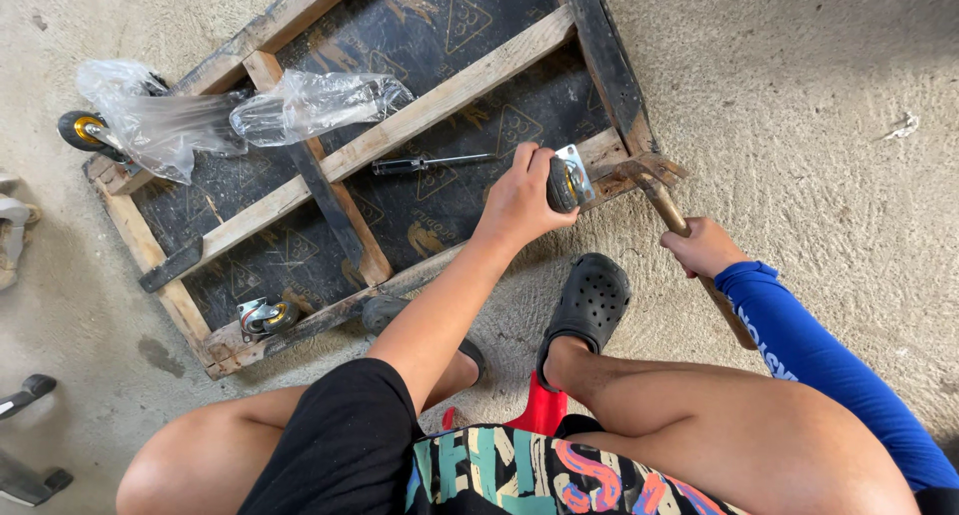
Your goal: The person installs caster wheels onto a wooden pallet. They position each caster, place a nail, and use a hammer to drive the nail into the wood, securing the wheel. The person repeats this process for multiple casters.
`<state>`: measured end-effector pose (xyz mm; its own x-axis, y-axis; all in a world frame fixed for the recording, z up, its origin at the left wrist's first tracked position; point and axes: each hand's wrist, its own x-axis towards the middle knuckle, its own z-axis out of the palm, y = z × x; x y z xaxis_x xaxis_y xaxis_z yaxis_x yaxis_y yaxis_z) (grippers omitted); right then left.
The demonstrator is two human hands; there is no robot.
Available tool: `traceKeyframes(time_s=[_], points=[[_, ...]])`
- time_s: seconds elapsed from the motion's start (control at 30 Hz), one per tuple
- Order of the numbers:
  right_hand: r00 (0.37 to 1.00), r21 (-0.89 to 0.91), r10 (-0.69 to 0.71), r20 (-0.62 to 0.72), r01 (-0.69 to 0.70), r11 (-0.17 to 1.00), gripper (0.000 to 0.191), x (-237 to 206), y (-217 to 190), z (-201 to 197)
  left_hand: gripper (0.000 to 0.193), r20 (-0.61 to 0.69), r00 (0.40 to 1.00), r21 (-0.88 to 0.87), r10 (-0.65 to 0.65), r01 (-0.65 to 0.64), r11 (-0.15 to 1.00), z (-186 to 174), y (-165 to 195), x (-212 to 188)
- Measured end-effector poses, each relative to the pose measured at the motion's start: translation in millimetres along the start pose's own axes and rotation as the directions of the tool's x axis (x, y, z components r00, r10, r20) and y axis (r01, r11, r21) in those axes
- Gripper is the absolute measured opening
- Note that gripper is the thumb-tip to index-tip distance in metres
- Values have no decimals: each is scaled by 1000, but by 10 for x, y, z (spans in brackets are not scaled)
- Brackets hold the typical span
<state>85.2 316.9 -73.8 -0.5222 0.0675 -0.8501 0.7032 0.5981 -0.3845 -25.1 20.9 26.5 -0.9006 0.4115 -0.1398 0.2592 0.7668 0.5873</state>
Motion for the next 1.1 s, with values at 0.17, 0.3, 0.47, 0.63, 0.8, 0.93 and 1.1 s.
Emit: traceKeyframes(time_s=[0.17,0.3,0.47,0.63,0.8,0.93,1.1], points=[[999,-22,48,21,-47,999,39,24,34,11,84,22,1000,-9,-5,5,1000,189,-42,-95],[999,-20,36,32,-35,999,40,44,56,8,81,33,999,-31,-6,7,999,256,-37,-132],[999,-44,42,32,-41,998,41,38,66,7,84,4,1000,5,17,-17,1000,273,-9,-201],[997,-52,65,37,-63,997,43,32,52,14,84,41,999,26,8,-9,1000,317,-35,-251],[997,-85,77,31,-74,994,42,19,31,9,84,98,993,50,-64,59,997,410,-112,-144],[999,-40,32,25,-31,999,42,4,25,-1,88,84,996,55,-25,20,998,527,-118,-79],[999,-49,38,25,-37,998,42,16,44,-1,94,153,988,73,6,-17,997,665,-117,-92]])
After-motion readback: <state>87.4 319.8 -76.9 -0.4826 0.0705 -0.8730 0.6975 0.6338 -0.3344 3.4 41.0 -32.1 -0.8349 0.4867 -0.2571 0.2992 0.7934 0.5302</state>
